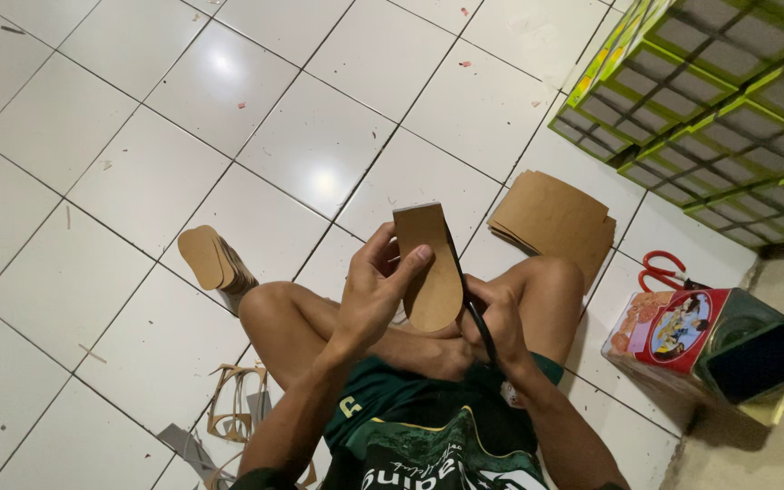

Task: The person sits on the workshop floor and cuts cardboard sheets into shoe insole patterns with scissors, trimming the edges of each cut piece. They work through a stack of cardboard, setting finished pieces aside with other completed insoles.

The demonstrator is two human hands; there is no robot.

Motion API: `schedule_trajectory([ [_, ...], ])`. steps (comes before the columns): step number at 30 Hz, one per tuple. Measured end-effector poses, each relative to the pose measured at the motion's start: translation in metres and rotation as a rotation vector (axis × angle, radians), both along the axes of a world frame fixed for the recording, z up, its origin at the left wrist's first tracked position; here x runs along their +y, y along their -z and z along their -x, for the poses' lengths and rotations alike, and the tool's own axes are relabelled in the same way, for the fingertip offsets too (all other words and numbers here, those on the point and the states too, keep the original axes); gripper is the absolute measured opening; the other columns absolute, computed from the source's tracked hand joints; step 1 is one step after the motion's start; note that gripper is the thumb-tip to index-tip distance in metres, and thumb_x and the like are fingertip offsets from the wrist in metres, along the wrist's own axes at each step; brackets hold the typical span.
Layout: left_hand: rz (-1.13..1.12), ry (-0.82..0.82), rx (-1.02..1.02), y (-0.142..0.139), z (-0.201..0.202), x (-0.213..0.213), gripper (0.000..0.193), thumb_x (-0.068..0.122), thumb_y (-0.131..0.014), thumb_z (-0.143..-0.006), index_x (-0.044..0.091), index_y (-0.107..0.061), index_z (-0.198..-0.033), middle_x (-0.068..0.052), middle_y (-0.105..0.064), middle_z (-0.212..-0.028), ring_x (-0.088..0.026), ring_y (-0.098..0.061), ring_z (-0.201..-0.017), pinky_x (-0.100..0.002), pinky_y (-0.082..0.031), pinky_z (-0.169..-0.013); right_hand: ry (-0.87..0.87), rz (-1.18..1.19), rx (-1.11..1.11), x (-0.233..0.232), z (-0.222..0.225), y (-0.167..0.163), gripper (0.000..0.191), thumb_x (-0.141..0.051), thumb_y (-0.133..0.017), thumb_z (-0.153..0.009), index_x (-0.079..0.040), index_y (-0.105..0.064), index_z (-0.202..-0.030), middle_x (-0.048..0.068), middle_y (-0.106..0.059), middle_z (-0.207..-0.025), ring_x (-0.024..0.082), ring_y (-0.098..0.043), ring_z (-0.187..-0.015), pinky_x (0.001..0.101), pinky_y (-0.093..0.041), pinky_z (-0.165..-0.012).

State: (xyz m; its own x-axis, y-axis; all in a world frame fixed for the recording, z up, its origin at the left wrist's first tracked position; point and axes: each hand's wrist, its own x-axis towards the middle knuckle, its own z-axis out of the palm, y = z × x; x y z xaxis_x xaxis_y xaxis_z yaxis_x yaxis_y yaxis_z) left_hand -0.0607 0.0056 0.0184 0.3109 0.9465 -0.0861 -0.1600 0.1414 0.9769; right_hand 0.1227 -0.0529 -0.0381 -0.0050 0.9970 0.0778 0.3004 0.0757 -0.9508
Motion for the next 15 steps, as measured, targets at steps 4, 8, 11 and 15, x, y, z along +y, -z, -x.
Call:
schedule_trajectory([
  [4,0.048,0.010,-0.005,0.004,0.001,0.003,0.041,0.021,-0.069,-0.097,0.002,-0.060,-0.132,-0.014,-0.073,-0.112,-0.018,-0.071,-0.103,-0.031,-0.061,-0.087,0.032,-0.028,-0.047,-0.002,0.003,0.006,0.025,0.000,-0.054,-0.080,0.003,-0.071,-0.098,0.010,-0.063,-0.058,0.012,-0.057,-0.048,0.0290,-0.045,-0.046],
  [8,-0.001,-0.046,-0.127,0.007,0.002,0.013,0.046,0.017,-0.073,-0.096,0.000,-0.058,-0.136,-0.011,-0.070,-0.116,-0.015,-0.067,-0.107,-0.030,-0.057,-0.091,0.008,-0.023,-0.063,-0.003,0.003,0.003,0.018,0.000,-0.058,-0.082,0.005,-0.069,-0.096,0.013,-0.064,-0.062,0.015,-0.059,-0.053,0.0299,-0.047,-0.050],
  [11,-0.053,-0.082,-0.104,0.007,-0.001,0.011,0.041,0.016,-0.071,-0.098,-0.002,-0.061,-0.134,-0.009,-0.071,-0.116,-0.014,-0.068,-0.108,-0.029,-0.058,-0.094,0.023,0.070,-0.033,-0.002,0.004,-0.002,0.031,0.000,-0.051,-0.078,0.003,-0.071,-0.103,0.014,-0.068,-0.062,0.017,-0.065,-0.052,0.0310,-0.051,-0.050],
  [15,-0.061,-0.040,-0.071,0.004,-0.006,-0.003,0.039,0.014,-0.070,-0.099,-0.002,-0.061,-0.134,-0.008,-0.072,-0.114,-0.013,-0.069,-0.108,-0.028,-0.058,-0.094,0.017,-0.024,-0.008,0.004,0.004,-0.007,0.028,-0.005,-0.056,-0.087,0.002,-0.067,-0.112,0.016,-0.073,-0.079,0.016,-0.073,-0.069,0.0299,-0.056,-0.062],
])
